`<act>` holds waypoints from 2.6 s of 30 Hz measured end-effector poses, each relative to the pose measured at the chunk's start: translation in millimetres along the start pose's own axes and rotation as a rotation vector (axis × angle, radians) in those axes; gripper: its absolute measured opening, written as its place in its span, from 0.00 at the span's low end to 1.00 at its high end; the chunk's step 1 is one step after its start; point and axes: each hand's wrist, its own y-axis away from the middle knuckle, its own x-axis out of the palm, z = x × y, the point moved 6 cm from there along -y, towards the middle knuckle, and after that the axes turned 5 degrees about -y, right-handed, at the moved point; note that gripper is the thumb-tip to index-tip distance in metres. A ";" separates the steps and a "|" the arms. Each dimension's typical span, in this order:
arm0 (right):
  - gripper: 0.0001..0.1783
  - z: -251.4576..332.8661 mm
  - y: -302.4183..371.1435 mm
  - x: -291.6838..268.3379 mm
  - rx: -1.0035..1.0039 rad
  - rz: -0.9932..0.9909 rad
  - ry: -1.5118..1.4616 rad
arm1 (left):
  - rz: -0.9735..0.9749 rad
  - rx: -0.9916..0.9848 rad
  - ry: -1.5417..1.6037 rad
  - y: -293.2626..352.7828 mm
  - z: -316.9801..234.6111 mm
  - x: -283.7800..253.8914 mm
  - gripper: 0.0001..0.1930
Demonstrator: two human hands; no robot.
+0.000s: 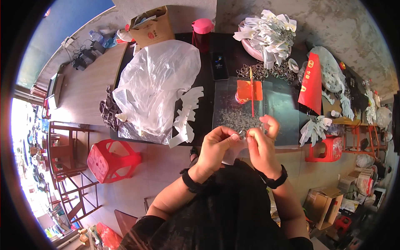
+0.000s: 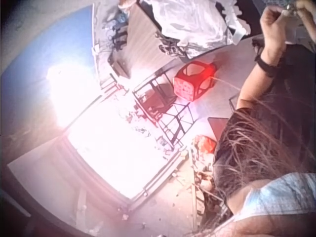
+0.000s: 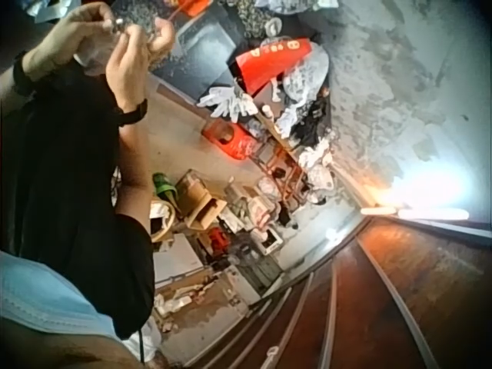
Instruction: The person picks up a white paper cutout and threads a metal ring through a hole in the material. They continue to layer more paper cutouts onto the ring one by one before setting the assembled piece down.
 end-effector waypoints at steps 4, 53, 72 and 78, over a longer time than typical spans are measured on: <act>0.03 -16.1 1.2 6.6 0.186 0.171 -0.338 | 0.149 -0.171 0.071 -8.7 5.2 -2.1 0.05; 0.11 11.3 1.8 -3.7 0.097 -0.227 0.027 | -0.087 0.084 0.279 -10.7 5.9 12.8 0.14; 0.09 2.0 -9.8 18.6 -0.036 0.127 -0.068 | -0.141 -0.064 0.269 -2.4 10.1 6.6 0.15; 0.07 10.1 5.2 40.5 -0.103 -0.073 0.399 | -0.280 0.121 0.126 -14.0 18.5 -1.1 0.14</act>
